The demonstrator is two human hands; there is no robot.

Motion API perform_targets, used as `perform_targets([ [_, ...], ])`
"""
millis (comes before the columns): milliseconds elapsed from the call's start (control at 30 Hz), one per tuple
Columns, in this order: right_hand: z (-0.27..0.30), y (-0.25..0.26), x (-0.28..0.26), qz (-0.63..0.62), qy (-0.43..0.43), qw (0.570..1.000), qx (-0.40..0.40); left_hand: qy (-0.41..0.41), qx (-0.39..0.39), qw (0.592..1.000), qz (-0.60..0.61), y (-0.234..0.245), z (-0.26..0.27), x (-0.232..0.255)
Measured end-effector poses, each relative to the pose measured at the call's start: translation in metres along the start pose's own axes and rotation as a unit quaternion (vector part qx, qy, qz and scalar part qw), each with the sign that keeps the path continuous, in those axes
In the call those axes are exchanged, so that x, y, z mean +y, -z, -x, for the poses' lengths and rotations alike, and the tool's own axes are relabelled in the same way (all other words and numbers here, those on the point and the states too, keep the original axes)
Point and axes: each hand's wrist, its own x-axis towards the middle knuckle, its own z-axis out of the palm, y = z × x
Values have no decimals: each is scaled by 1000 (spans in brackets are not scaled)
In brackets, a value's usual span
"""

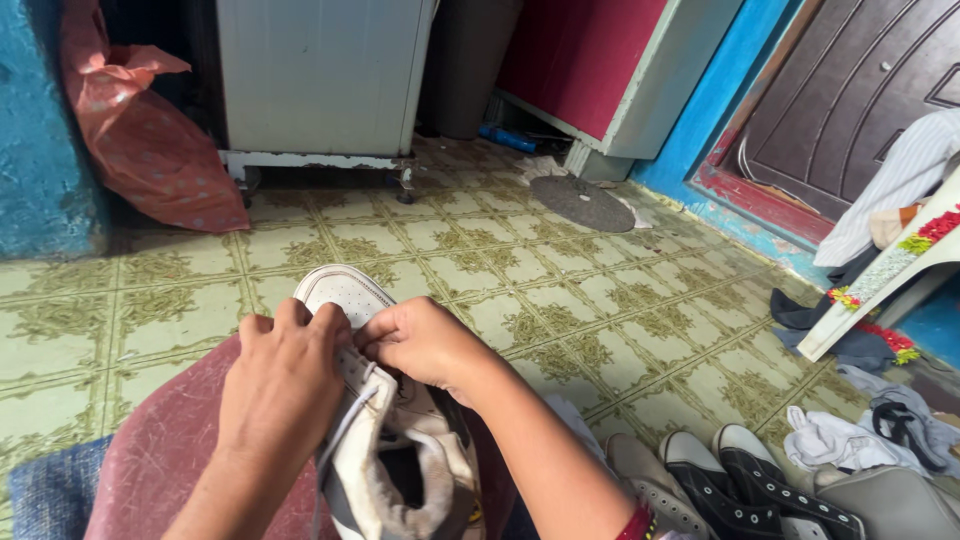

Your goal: The person re-laces a white sneaker by threading the laces through the eyelets and tightening them. The hands manipulate the laces and shoe throughout the clip.

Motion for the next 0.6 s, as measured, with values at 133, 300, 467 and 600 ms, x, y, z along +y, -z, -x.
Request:
perform_targets([
  [133,2,0,3,-17,-9,1000,2,23,11,1000,1,2,9,4],
  [300,9,-13,-5,153,37,984,84,34,6,999,3,12,13,9],
  [467,7,-19,-11,145,-42,984,91,64,-3,997,37,9,14,8],
  [600,-4,-18,-8,78,-106,989,66,54,17,997,50,1,12,1],
])
